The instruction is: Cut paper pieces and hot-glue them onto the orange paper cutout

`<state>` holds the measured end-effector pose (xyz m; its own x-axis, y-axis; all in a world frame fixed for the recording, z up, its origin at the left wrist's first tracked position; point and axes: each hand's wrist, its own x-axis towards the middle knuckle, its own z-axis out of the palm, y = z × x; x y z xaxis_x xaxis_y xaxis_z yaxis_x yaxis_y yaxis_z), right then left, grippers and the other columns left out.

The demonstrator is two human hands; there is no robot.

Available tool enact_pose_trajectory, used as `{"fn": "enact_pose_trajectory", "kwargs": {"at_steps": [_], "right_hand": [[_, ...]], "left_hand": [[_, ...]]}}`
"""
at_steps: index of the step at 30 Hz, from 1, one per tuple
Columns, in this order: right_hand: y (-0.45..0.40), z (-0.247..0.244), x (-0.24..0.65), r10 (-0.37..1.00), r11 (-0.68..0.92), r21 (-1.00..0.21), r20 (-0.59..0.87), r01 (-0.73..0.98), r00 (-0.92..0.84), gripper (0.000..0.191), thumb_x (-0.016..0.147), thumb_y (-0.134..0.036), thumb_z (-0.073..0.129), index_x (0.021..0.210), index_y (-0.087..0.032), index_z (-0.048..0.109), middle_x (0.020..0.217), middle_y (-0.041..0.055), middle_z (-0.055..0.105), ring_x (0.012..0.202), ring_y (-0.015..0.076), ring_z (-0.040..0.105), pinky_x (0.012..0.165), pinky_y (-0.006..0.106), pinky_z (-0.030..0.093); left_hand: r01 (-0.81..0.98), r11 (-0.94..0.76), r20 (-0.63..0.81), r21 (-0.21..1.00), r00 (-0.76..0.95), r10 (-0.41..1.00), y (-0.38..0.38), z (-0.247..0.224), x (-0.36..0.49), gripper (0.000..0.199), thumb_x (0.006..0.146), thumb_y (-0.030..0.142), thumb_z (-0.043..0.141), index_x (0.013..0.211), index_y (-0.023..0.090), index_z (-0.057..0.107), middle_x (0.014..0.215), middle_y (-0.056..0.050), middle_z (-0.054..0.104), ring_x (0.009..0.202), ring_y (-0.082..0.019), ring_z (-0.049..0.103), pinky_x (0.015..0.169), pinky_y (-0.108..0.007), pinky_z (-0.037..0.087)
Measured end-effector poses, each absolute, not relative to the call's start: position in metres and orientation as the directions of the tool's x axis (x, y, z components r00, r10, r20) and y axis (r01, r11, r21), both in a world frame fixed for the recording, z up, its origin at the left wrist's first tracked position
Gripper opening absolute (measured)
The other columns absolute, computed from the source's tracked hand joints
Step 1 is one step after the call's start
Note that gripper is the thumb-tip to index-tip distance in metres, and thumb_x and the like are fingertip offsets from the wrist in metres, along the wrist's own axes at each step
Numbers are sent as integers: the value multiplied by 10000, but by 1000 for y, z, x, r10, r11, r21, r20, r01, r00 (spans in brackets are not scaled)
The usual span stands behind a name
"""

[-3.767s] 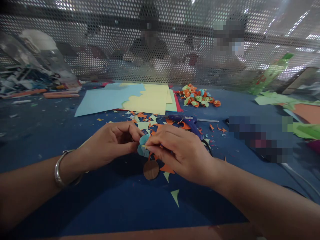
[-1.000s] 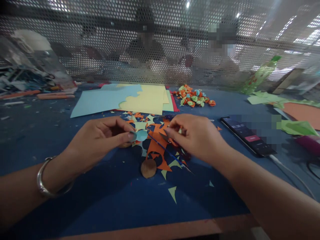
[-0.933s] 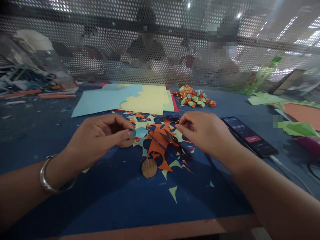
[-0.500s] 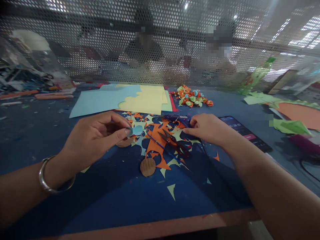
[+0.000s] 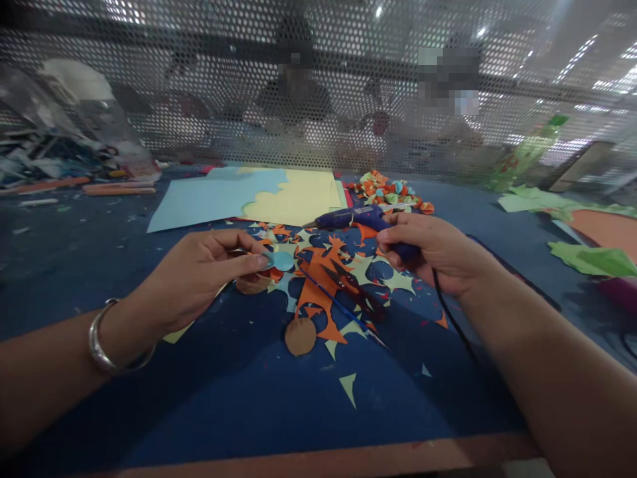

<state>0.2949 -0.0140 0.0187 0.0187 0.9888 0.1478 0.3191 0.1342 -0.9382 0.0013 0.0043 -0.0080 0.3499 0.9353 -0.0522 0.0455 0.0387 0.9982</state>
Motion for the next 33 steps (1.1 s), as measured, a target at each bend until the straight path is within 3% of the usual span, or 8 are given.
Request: {"fn": "enact_pose_trajectory", "kwargs": {"at_steps": [2,5,11,16,21,25,29,33], "right_hand": [[-17,20,290,999,-3,-987,5,163,47,285,653,-286,809,616,-184,545,538,-23,544,417,65,470,357,181,397],[-22,20,282,992,-11,-1000,-11,-3,128,285,632,-310,844,657,-170,597,596,-36,552,481,44,486,412,133,435],[-28,24,269,895,209,-932,62,-294,441,90,792,-182,779,762,-121,720,728,22,640,648,72,587,543,125,545],[-30,33,263,848,253,-879,1,-404,529,154,925,-162,676,785,-115,718,764,23,624,671,72,602,531,138,545],[-33,37,260,870,291,-850,45,-438,491,225,994,-184,574,820,-122,700,769,-2,557,630,55,545,525,154,524],[-36,35,263,935,259,-867,113,-427,337,262,1018,-249,527,865,-129,703,695,-26,452,581,58,439,534,169,506],[-38,31,264,984,170,-887,134,-429,114,144,925,-270,668,903,-131,699,645,-52,354,586,73,371,551,173,483],[-45,30,260,984,149,-905,176,-399,-31,233,779,-291,824,904,-143,696,643,-56,362,597,79,359,553,182,473]], "left_hand": [[20,62,-65,998,353,933,4,-7,2,145,796,182,734,715,139,621,586,-11,630,532,-84,562,535,-221,428],[-25,97,-82,995,363,928,5,-9,2,172,799,192,737,693,134,615,583,-4,610,512,-67,517,515,-212,398],[-26,105,-90,994,347,933,6,-10,2,168,784,223,760,714,142,630,621,-29,657,544,-100,593,530,-220,439],[-6,95,-87,995,344,935,6,-9,3,157,772,194,756,696,143,629,586,-14,634,525,-99,600,515,-211,427],[-33,69,-53,997,354,934,7,-11,2,153,779,211,752,719,148,626,594,-11,654,511,-90,594,510,-203,435],[-10,80,-72,997,317,946,7,-10,3,142,773,217,747,730,156,625,645,-25,704,572,-124,668,552,-215,498],[11,105,-104,994,315,943,6,-9,5,130,780,227,739,743,159,635,624,-9,691,563,-114,658,568,-212,528],[13,108,-106,994,326,939,6,-11,4,145,788,241,743,747,163,628,635,3,688,576,-107,660,577,-204,540]]}}
